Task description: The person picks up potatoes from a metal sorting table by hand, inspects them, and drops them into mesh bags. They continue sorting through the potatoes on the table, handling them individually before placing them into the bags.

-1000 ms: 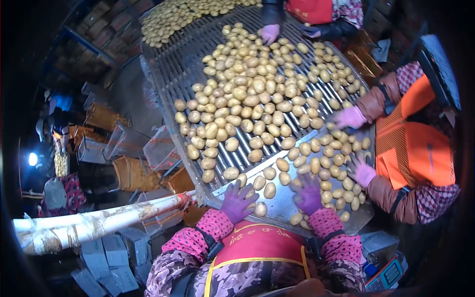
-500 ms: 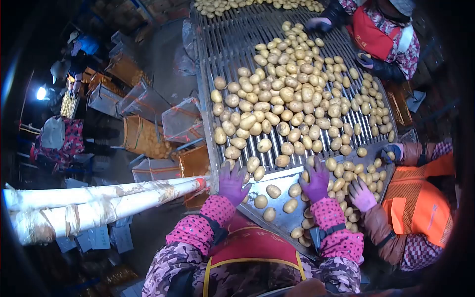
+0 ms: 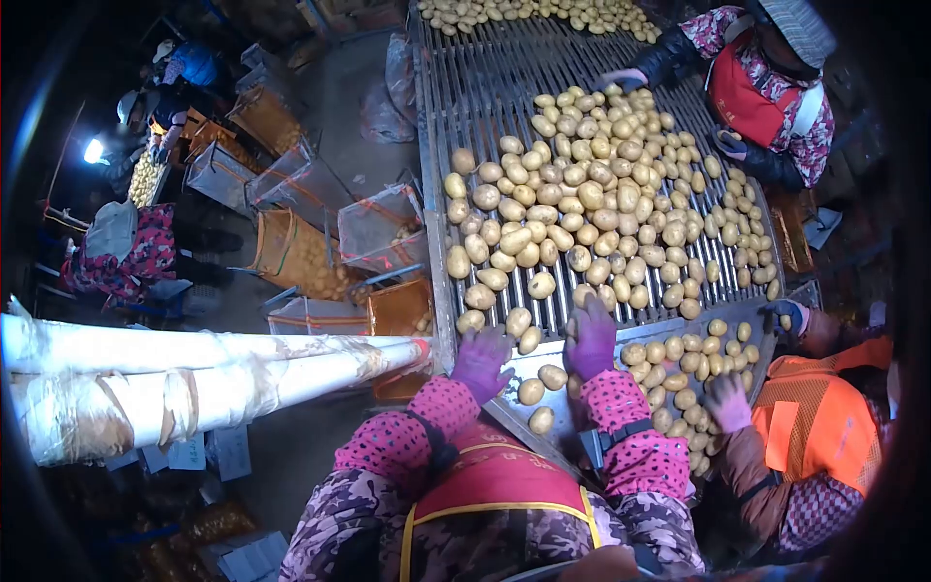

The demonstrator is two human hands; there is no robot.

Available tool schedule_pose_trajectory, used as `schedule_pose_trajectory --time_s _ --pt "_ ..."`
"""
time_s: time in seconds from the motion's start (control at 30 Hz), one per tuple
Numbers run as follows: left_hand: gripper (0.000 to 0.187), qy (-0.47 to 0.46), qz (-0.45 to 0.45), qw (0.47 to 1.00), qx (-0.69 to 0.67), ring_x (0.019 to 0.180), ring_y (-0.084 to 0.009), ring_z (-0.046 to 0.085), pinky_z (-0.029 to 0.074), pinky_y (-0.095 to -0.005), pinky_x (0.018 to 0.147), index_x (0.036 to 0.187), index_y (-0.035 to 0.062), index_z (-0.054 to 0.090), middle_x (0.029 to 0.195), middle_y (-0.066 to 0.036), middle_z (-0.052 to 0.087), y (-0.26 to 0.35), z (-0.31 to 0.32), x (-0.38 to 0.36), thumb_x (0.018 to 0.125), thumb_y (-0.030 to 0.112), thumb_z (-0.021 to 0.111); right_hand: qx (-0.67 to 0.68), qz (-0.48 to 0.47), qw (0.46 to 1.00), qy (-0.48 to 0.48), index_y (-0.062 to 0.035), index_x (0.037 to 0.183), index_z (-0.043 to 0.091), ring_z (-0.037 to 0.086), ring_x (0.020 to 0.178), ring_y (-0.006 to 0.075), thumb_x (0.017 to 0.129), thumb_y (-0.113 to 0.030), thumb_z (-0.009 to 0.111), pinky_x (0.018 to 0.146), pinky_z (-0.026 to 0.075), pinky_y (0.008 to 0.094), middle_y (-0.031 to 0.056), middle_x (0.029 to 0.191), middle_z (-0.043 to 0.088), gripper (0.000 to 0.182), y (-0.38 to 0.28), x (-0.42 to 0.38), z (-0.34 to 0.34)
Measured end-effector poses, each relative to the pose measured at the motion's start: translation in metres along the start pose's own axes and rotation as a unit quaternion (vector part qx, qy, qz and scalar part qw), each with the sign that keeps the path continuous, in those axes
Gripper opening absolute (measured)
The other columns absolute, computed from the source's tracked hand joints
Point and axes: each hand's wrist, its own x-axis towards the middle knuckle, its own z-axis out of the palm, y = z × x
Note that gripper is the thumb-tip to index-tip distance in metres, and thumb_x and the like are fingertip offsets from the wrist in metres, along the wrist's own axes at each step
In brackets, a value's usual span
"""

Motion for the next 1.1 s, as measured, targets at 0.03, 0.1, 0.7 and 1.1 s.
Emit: schedule_pose_trajectory --time_s 0.03,0.1,0.7,1.1 --pt "0.069 0.041 0.046 0.998 0.013 0.147 -0.0472 0.044 0.034 -0.0594 0.125 0.143 0.0068 0.060 0.151 -0.021 0.053 0.003 0.009 -0.008 0.083 0.031 0.084 -0.023 -0.008 0.999 0.040 -0.0060 0.116 0.067 0.060 0.115 0.0488 0.084 -0.007 0.071 0.098 0.050 0.0575 0.0236 0.137 0.061 0.033 -0.001 -0.012 0.000" --pt "0.072 0.034 0.087 0.995 -0.021 0.148 -0.0468 0.043 0.035 -0.0593 0.124 0.145 0.0067 0.058 0.151 -0.022 0.053 0.010 0.018 -0.015 0.082 0.031 0.084 0.048 0.067 0.997 0.010 -0.0042 0.115 0.066 0.063 0.106 0.0489 0.085 -0.008 0.071 0.091 0.053 0.0554 0.0232 0.125 0.065 0.031 -0.006 -0.024 -0.010" --pt "0.031 -0.169 -0.244 0.730 -0.616 0.066 -0.0119 0.062 0.053 -0.0273 0.059 0.119 0.0147 0.063 0.090 -0.001 0.067 -0.057 -0.054 -0.136 0.101 0.035 0.078 0.263 0.105 0.958 0.051 0.0021 0.125 0.071 0.071 0.086 0.0347 0.093 -0.019 0.073 0.082 0.057 0.0422 0.0213 0.096 0.072 0.038 -0.156 -0.127 0.019" --pt "0.046 0.153 -0.238 0.451 -0.846 0.071 -0.0180 0.066 0.054 -0.0322 0.063 0.129 0.0077 0.061 0.091 -0.005 0.069 -0.141 -0.067 -0.206 0.102 0.043 0.074 -0.071 -0.073 0.994 0.025 0.0016 0.117 0.075 0.056 0.134 0.0509 0.092 -0.012 0.066 0.114 0.044 0.0599 0.0218 0.124 0.073 0.030 -0.133 -0.169 0.067"
